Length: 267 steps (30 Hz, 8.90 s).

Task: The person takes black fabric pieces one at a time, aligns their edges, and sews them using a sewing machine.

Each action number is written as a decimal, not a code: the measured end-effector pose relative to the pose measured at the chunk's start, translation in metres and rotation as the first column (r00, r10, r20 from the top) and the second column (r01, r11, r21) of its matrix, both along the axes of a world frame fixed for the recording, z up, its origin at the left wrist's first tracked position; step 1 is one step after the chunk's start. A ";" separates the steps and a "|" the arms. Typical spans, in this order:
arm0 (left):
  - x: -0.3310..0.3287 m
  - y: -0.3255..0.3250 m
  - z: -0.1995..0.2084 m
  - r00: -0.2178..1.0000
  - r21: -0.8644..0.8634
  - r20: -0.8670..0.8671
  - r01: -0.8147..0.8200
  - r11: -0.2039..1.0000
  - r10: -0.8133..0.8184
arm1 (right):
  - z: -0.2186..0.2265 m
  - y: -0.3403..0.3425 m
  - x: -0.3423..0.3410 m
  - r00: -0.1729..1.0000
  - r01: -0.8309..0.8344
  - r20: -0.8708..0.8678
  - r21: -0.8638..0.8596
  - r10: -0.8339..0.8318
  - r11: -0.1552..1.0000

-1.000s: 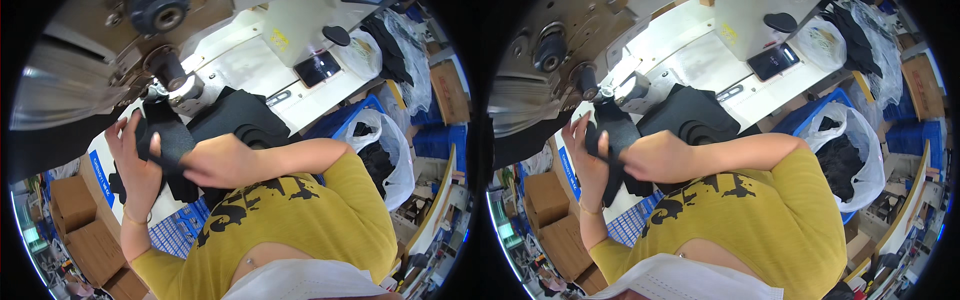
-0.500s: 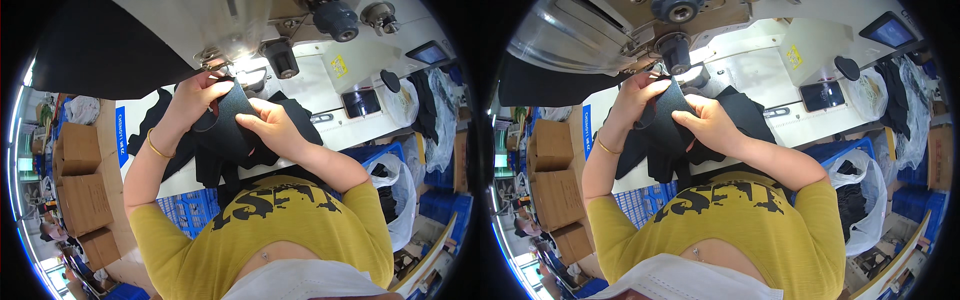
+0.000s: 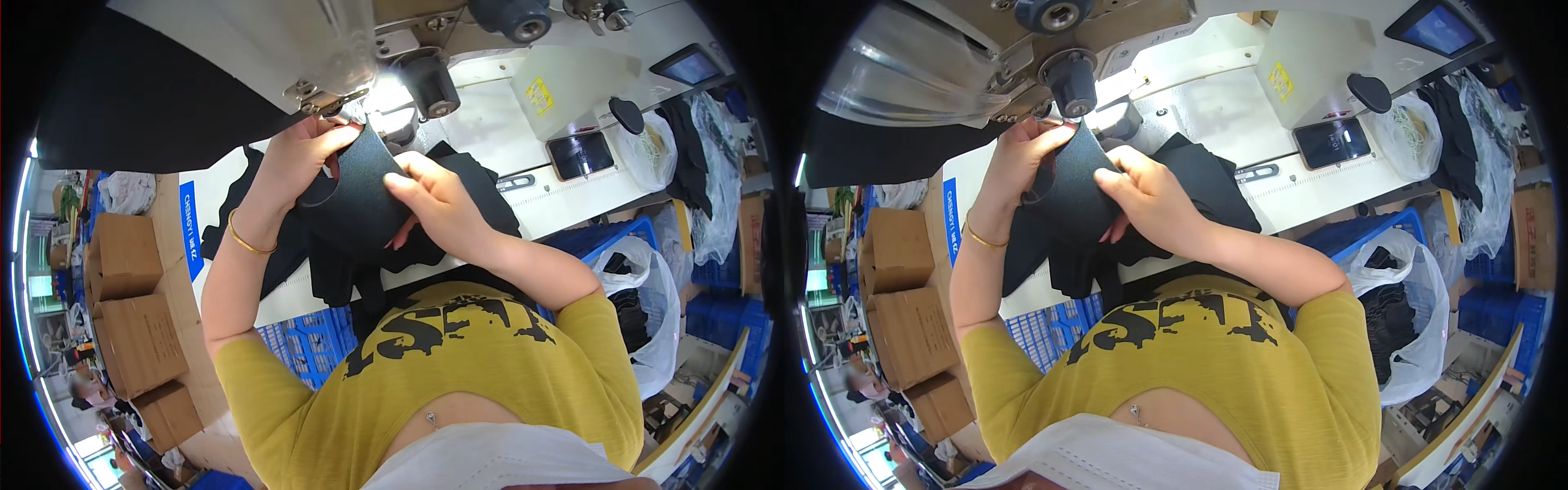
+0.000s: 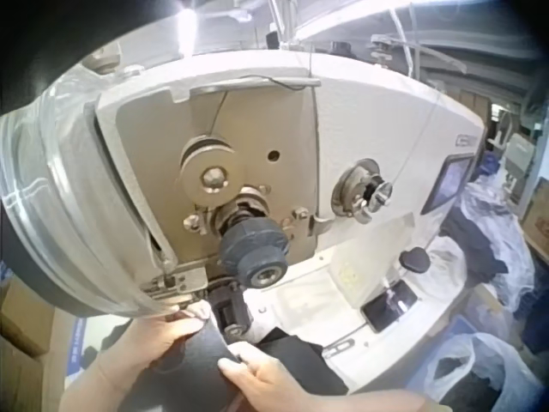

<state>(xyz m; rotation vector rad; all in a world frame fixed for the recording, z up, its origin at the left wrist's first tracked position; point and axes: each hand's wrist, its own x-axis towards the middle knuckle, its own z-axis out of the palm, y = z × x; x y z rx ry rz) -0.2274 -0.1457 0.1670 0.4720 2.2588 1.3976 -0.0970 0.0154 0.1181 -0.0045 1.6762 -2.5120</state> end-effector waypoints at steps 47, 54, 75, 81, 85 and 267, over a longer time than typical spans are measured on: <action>-0.015 -0.062 -0.070 0.708 -0.088 -0.696 0.078 0.993 -0.117 | -0.036 0.064 0.018 0.936 0.348 -0.352 0.933 -0.029 -0.094; 0.025 -0.064 0.000 0.411 -0.388 -0.876 -0.293 0.874 -0.251 | -0.043 0.069 0.017 0.972 0.178 -0.200 0.968 -0.119 -0.176; 0.073 0.000 -0.057 0.560 -0.273 -0.738 0.262 0.926 -0.376 | -0.046 0.071 0.029 0.665 0.743 -0.747 0.662 0.003 -0.097; 0.083 0.003 -0.008 0.718 -0.128 -0.553 0.427 0.895 -0.422 | -0.004 0.034 0.048 0.584 0.721 -0.811 0.489 -0.050 0.490; 0.045 -0.019 0.034 0.916 -0.195 -0.125 0.355 0.915 -0.382 | 0.018 0.038 0.031 0.995 -0.097 0.042 0.431 0.087 0.897; 0.007 -0.011 0.006 0.964 -0.049 -0.143 0.221 0.974 -0.225 | 0.016 0.019 0.000 0.998 0.028 0.043 0.348 -0.046 0.937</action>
